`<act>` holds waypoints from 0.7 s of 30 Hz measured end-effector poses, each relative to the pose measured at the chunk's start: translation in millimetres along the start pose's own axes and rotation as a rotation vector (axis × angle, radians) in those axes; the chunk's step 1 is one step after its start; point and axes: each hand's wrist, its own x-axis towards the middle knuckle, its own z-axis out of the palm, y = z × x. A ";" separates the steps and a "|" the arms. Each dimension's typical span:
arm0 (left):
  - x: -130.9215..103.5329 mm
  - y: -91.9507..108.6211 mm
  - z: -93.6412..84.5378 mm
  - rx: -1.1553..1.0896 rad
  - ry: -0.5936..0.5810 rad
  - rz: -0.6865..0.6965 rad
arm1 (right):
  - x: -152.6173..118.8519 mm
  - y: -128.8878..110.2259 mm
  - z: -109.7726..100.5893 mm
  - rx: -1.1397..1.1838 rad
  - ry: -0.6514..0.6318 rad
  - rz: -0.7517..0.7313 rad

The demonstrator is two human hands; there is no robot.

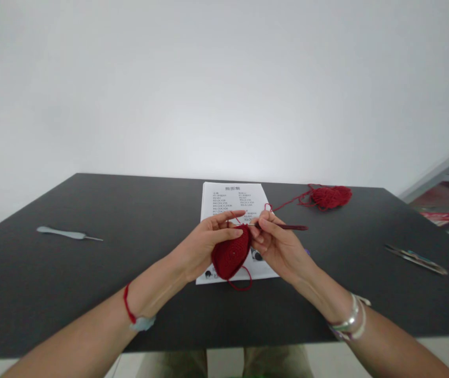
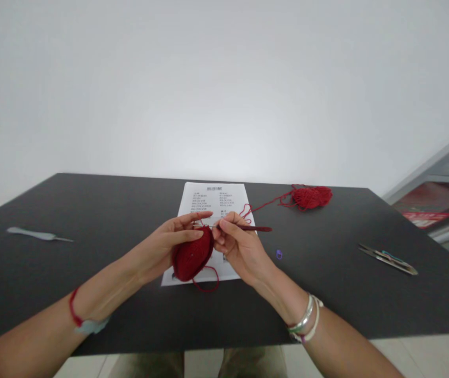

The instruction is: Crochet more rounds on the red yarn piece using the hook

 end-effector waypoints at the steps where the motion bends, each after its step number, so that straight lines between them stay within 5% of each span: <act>1: -0.1 0.6 0.2 0.011 0.011 0.025 | -0.2 0.3 -0.2 -0.054 -0.008 -0.035; 5: -1.7 2.9 1.3 0.043 0.030 0.119 | -0.9 2.8 -1.0 -0.279 -0.031 -0.194; 10: -3.8 1.9 3.7 0.035 0.010 0.059 | -1.7 8.6 -5.7 -0.471 -0.026 -0.347; 17: -2.7 -1.7 10.0 0.044 0.047 0.118 | -6.0 14.4 -16.7 -1.306 -0.159 -0.933; 21: -0.6 1.4 6.3 -0.056 -0.008 -0.003 | -6.1 12.8 -16.2 -1.152 -0.148 -0.882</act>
